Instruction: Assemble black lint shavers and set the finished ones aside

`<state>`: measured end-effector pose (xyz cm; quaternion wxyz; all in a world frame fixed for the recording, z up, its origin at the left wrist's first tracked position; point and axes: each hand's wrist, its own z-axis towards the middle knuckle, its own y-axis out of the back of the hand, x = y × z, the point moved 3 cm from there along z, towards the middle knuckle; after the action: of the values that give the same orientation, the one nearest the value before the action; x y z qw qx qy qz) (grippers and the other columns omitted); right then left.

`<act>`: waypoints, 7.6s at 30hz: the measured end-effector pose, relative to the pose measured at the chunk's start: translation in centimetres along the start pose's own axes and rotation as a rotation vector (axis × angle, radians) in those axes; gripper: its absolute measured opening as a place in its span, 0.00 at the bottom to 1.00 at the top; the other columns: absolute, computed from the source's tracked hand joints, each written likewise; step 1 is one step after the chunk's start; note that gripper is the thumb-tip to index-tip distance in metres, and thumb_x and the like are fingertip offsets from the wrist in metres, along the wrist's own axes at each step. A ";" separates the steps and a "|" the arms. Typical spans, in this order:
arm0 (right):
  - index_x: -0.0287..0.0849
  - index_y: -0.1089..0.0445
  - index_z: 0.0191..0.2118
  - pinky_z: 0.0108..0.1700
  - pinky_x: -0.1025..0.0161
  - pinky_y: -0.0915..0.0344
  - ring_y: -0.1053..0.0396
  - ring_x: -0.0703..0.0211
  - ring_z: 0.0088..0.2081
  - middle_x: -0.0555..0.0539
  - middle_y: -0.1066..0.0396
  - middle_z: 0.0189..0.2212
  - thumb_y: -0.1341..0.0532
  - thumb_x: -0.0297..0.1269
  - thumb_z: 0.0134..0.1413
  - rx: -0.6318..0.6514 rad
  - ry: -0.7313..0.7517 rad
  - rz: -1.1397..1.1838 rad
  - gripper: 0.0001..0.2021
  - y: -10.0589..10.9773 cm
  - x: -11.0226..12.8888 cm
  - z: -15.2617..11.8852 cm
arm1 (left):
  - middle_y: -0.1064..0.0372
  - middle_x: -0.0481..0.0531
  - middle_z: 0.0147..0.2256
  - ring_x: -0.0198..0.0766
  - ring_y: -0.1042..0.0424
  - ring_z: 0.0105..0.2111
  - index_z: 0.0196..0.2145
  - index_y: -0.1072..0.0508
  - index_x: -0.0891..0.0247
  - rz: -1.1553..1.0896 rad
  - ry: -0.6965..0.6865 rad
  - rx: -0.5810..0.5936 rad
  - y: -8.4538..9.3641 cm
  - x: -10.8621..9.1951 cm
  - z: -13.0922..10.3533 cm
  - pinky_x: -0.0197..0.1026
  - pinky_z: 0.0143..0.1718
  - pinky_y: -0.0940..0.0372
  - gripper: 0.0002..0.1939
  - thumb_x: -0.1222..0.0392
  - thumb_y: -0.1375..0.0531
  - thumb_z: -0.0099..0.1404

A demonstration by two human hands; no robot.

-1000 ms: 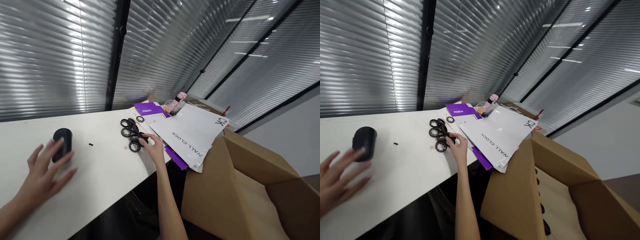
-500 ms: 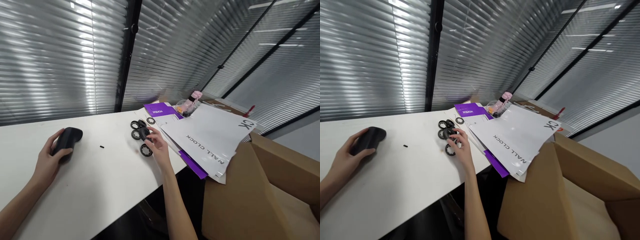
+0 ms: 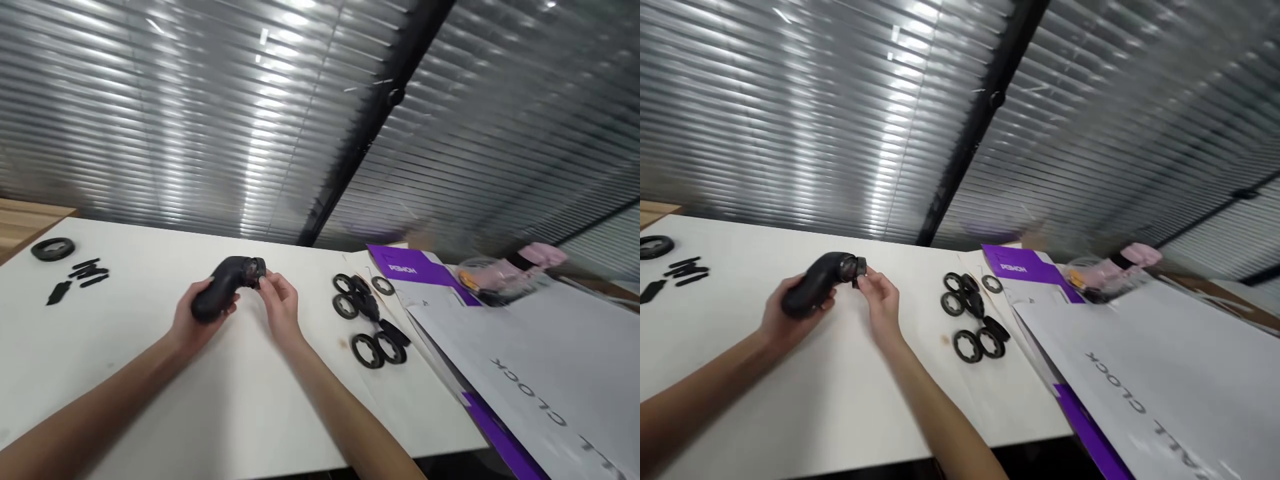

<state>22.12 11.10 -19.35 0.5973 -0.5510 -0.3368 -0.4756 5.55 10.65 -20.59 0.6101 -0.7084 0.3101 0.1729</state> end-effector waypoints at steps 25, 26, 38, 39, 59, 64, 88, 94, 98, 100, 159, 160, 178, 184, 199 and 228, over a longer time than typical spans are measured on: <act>0.54 0.28 0.62 0.51 0.51 0.27 0.29 0.53 0.43 0.43 0.30 0.50 0.36 0.55 0.63 0.373 0.254 -0.527 0.25 1.6 0.5 0.0 | 0.28 0.54 0.28 0.38 0.28 0.23 0.34 0.25 0.66 0.134 0.407 0.191 -0.8 1.5 -1.1 0.40 0.25 0.27 0.26 0.36 0.37 0.67; 0.54 0.28 0.62 0.52 0.50 0.28 0.29 0.53 0.44 0.44 0.30 0.50 0.35 0.55 0.63 0.389 0.274 -0.528 0.25 1.5 0.7 -0.1 | 0.28 0.54 0.27 0.39 0.28 0.23 0.34 0.24 0.66 0.137 0.432 0.222 -0.7 1.5 -1.1 0.42 0.26 0.26 0.27 0.34 0.37 0.66; 0.55 0.25 0.61 0.54 0.49 0.28 0.29 0.52 0.45 0.44 0.27 0.49 0.31 0.52 0.62 0.479 0.304 -0.599 0.24 1.5 1.4 0.2 | 0.22 0.58 0.26 0.47 0.21 0.23 0.49 0.25 0.64 0.357 0.567 0.348 -1.0 1.1 -1.6 0.39 0.20 0.31 0.33 0.30 0.41 0.67; 0.56 0.25 0.61 0.54 0.48 0.28 0.29 0.52 0.46 0.44 0.27 0.49 0.31 0.52 0.61 0.472 0.316 -0.606 0.24 1.5 1.3 0.2 | 0.23 0.57 0.26 0.47 0.22 0.23 0.51 0.25 0.63 0.355 0.540 0.342 -1.1 1.2 -1.5 0.38 0.20 0.31 0.33 0.30 0.41 0.67; 0.59 0.23 0.60 0.57 0.49 0.31 0.30 0.53 0.47 0.47 0.31 0.42 0.31 0.55 0.60 0.507 0.181 -0.520 0.23 1.5 1.0 0.2 | 0.26 0.53 0.28 0.37 0.29 0.22 0.38 0.21 0.65 0.375 0.500 0.203 -0.1 1.6 -1.3 0.37 0.23 0.34 0.29 0.31 0.36 0.64; 0.57 0.23 0.60 0.53 0.52 0.29 0.30 0.54 0.45 0.46 0.31 0.43 0.33 0.53 0.64 0.534 0.149 -0.525 0.21 1.5 1.1 0.1 | 0.26 0.54 0.28 0.39 0.28 0.22 0.45 0.21 0.64 0.376 0.503 0.207 -0.4 1.6 -1.5 0.38 0.22 0.31 0.31 0.31 0.36 0.64; 0.51 0.26 0.56 0.61 0.47 0.30 0.28 0.49 0.52 0.44 0.31 0.46 0.38 0.59 0.65 0.474 0.197 -0.604 0.22 1.5 0.5 0.0 | 0.28 0.50 0.25 0.39 0.28 0.21 0.40 0.24 0.64 0.284 0.500 0.252 -1.2 2.6 -1.5 0.39 0.22 0.29 0.32 0.29 0.33 0.59; 0.51 0.25 0.55 0.56 0.49 0.27 0.28 0.49 0.51 0.44 0.31 0.45 0.38 0.58 0.65 0.457 0.178 -0.605 0.21 1.5 0.4 -0.1 | 0.29 0.48 0.25 0.37 0.29 0.21 0.41 0.24 0.64 0.275 0.505 0.223 -1.2 2.5 -1.6 0.39 0.22 0.29 0.30 0.31 0.32 0.61; 0.52 0.25 0.54 0.54 0.51 0.26 0.28 0.49 0.51 0.44 0.31 0.46 0.37 0.57 0.65 0.448 0.150 -0.588 0.20 1.4 0.4 -0.3 | 0.29 0.49 0.24 0.38 0.29 0.21 0.43 0.25 0.64 0.281 0.499 0.221 -1.3 2.5 -1.7 0.40 0.22 0.30 0.32 0.30 0.33 0.61; 0.52 0.25 0.54 0.53 0.51 0.26 0.28 0.50 0.52 0.44 0.31 0.46 0.37 0.55 0.65 0.432 0.134 -0.583 0.19 1.4 0.4 -0.3 | 0.29 0.49 0.24 0.38 0.29 0.20 0.44 0.25 0.64 0.275 0.481 0.231 -1.5 2.5 -1.7 0.40 0.21 0.30 0.33 0.30 0.32 0.59; 0.54 0.29 0.61 0.54 0.51 0.24 0.28 0.48 0.57 0.43 0.28 0.57 0.41 0.54 0.70 0.429 0.178 -0.408 0.20 -0.1 2.0 -2.0 | 0.26 0.57 0.54 0.47 0.26 0.53 0.66 0.34 0.51 1.366 -1.260 0.335 -1.6 -1.2 -2.8 0.48 0.52 0.28 0.32 0.57 0.30 0.68; 0.54 0.29 0.60 0.55 0.51 0.24 0.28 0.49 0.57 0.43 0.28 0.57 0.40 0.54 0.70 0.429 0.173 -0.403 0.20 -0.1 1.9 -2.0 | 0.25 0.57 0.53 0.46 0.26 0.52 0.66 0.34 0.51 1.363 -1.267 0.352 -1.5 -1.2 -2.8 0.47 0.51 0.28 0.32 0.59 0.30 0.68; 0.47 0.27 0.52 0.55 0.48 0.27 0.25 0.49 0.46 0.43 0.23 0.45 0.37 0.61 0.63 0.362 0.146 -0.497 0.24 -0.4 2.2 -1.9 | 0.27 0.56 0.48 0.45 0.23 0.46 0.63 0.32 0.53 1.277 -1.269 0.400 -1.3 -2.0 -2.7 0.48 0.45 0.23 0.30 0.57 0.30 0.67; 0.46 0.30 0.56 0.50 0.50 0.27 0.25 0.49 0.46 0.43 0.23 0.45 0.42 0.64 0.66 0.469 0.085 -0.522 0.28 -0.4 2.4 -1.8 | 0.27 0.56 0.48 0.44 0.23 0.46 0.64 0.31 0.53 1.259 -1.262 0.420 -1.2 -2.2 -2.7 0.47 0.45 0.23 0.30 0.58 0.29 0.67; 0.52 0.31 0.62 0.61 0.44 0.30 0.28 0.46 0.59 0.42 0.28 0.61 0.39 0.52 0.69 0.612 0.103 -0.543 0.21 -0.1 3.8 -1.5 | 0.27 0.54 0.44 0.40 0.25 0.39 0.60 0.29 0.52 1.175 -1.107 0.488 -1.0 -2.5 -2.2 0.45 0.40 0.24 0.27 0.55 0.29 0.66; 0.48 0.33 0.55 0.39 0.58 0.30 0.30 0.56 0.35 0.49 0.30 0.33 0.42 0.63 0.66 0.489 0.126 -0.528 0.25 -0.1 2.0 -1.9 | 0.29 0.59 0.51 0.45 0.24 0.49 0.65 0.32 0.52 1.257 -1.250 0.542 -1.1 -1.6 -2.6 0.48 0.47 0.23 0.29 0.64 0.33 0.69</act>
<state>22.45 8.86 -17.75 0.5877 -0.2556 -0.5338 -0.5517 4.77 8.56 -18.23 0.6053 -0.0213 0.2815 0.7442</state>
